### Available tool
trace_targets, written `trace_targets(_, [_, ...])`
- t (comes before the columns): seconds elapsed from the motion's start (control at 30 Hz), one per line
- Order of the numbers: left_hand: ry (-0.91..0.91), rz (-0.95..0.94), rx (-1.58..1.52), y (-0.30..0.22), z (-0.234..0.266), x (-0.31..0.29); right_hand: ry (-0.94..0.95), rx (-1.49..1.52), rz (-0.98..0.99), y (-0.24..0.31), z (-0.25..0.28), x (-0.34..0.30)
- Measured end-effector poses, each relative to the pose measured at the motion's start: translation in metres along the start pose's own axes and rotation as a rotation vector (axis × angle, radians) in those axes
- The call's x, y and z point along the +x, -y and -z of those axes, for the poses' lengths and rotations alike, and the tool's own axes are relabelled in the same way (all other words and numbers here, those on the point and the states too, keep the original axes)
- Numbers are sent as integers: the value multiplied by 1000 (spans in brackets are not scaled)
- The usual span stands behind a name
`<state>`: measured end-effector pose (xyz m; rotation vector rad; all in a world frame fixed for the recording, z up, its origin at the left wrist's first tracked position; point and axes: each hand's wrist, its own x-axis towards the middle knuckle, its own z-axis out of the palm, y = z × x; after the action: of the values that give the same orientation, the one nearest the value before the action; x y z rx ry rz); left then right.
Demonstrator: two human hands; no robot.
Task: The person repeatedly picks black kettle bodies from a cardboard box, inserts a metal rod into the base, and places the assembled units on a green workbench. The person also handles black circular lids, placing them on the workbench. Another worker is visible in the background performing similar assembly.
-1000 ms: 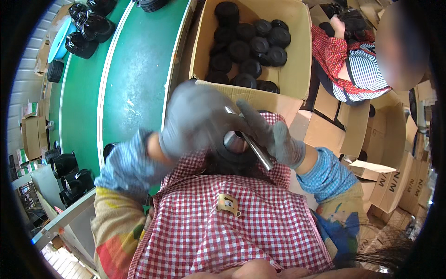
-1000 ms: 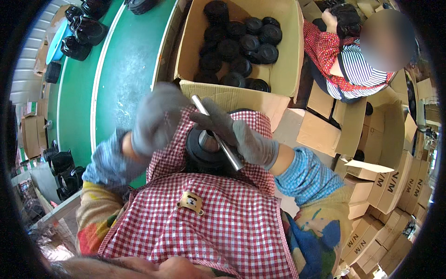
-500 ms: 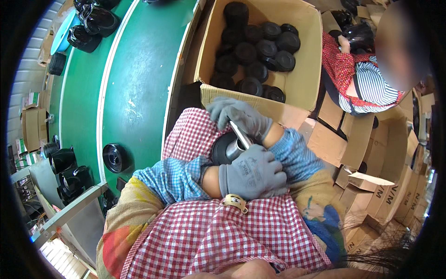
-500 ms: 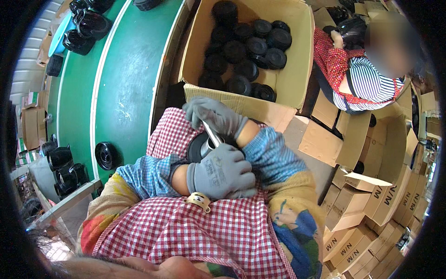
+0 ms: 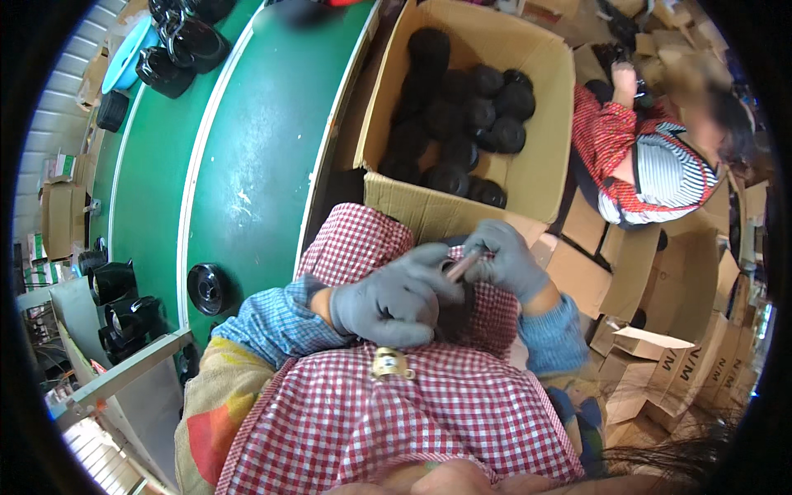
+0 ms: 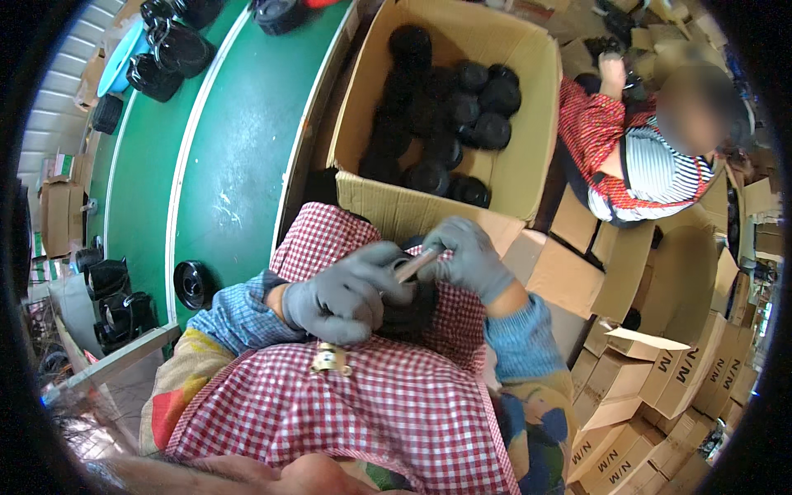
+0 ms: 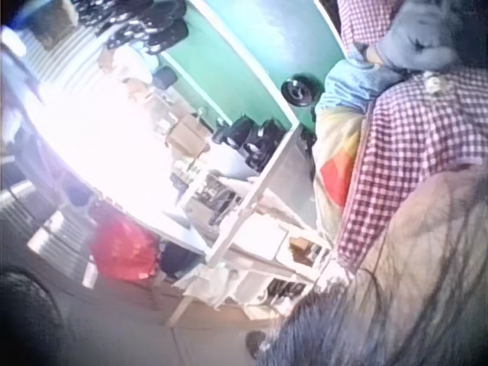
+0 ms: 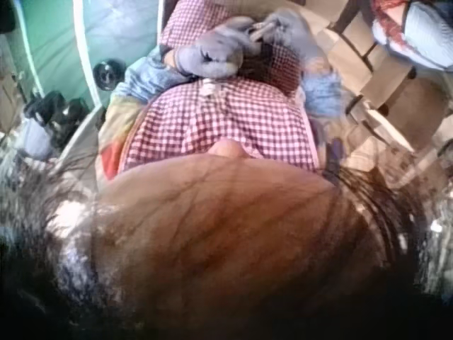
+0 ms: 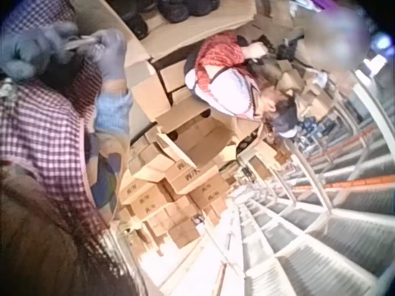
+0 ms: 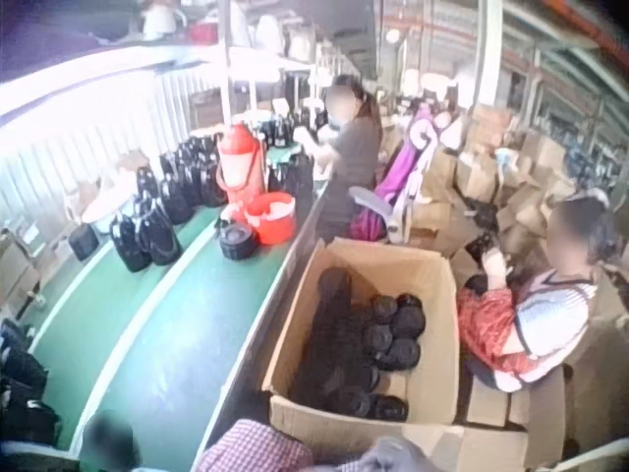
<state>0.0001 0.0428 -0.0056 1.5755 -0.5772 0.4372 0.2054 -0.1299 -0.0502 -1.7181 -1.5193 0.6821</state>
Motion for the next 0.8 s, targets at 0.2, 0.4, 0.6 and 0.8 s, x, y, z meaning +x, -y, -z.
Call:
trace_targets(0.2, [167,132,713,-69,12,-64,-394,461,-414,-35,1,-15])
trace_targets(0.4, [855,191,1081,-24,-29,-127,-514,865,-708,-61,-37,-31])
trace_targets(0.6, [788,579,1200,-62,7,-97,-583,864,-618,-59,-40,14])
trace_targets(0.8, [-482,689,825,-135,101,-136,-386,362,-506,-28,-72,115])
